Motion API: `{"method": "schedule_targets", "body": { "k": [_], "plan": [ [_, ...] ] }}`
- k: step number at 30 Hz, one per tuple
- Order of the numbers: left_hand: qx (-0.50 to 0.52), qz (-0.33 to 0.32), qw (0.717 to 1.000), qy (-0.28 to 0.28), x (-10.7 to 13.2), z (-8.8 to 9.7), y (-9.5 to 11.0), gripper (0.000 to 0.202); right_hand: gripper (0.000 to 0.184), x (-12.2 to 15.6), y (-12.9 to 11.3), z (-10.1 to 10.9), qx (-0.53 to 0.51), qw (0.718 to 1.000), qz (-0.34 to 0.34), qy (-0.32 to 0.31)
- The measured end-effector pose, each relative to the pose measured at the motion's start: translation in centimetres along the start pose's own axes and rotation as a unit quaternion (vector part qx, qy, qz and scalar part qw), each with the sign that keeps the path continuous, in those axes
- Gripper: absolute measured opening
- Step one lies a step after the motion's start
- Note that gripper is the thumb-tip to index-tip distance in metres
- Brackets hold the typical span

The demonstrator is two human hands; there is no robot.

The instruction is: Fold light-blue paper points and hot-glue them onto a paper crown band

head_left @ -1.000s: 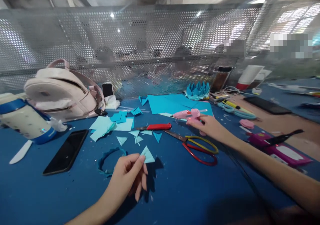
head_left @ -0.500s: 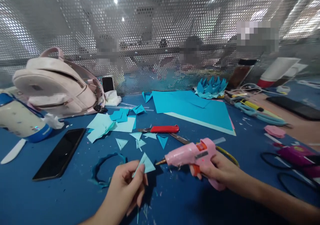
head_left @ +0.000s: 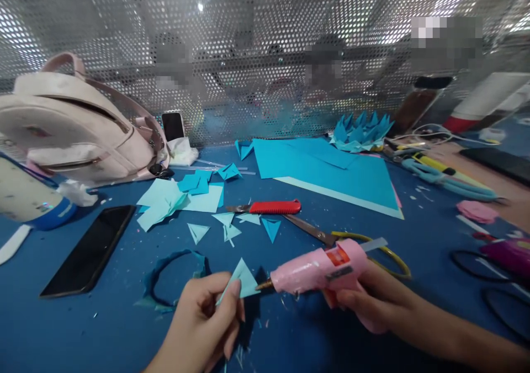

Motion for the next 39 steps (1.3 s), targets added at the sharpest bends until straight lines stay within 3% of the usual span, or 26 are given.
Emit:
{"method": "schedule_targets", "body": {
  "k": [18, 39],
  "plan": [
    [0.000, 0.003, 1.000, -0.010, 0.0, 0.1, -0.2, 0.063, 0.044, 0.3, -1.2, -0.2, 0.021, 0.999, -0.031, 0.026],
    [0.008, -0.002, 1.000, -0.013, 0.0, 0.0, -0.1, 0.061, 0.045, 0.1, -0.7, -0.2, -0.001, 0.999, -0.024, 0.031]
  ]
}}
Point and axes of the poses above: each hand's wrist, its own x-axis away from the middle knuckle, its own z-axis out of the back of the hand, y = z × x, the point moved 4 cm from there along -x, towards the middle knuckle, and after that the axes turned 2 degrees about x, right-handed, at the moved point
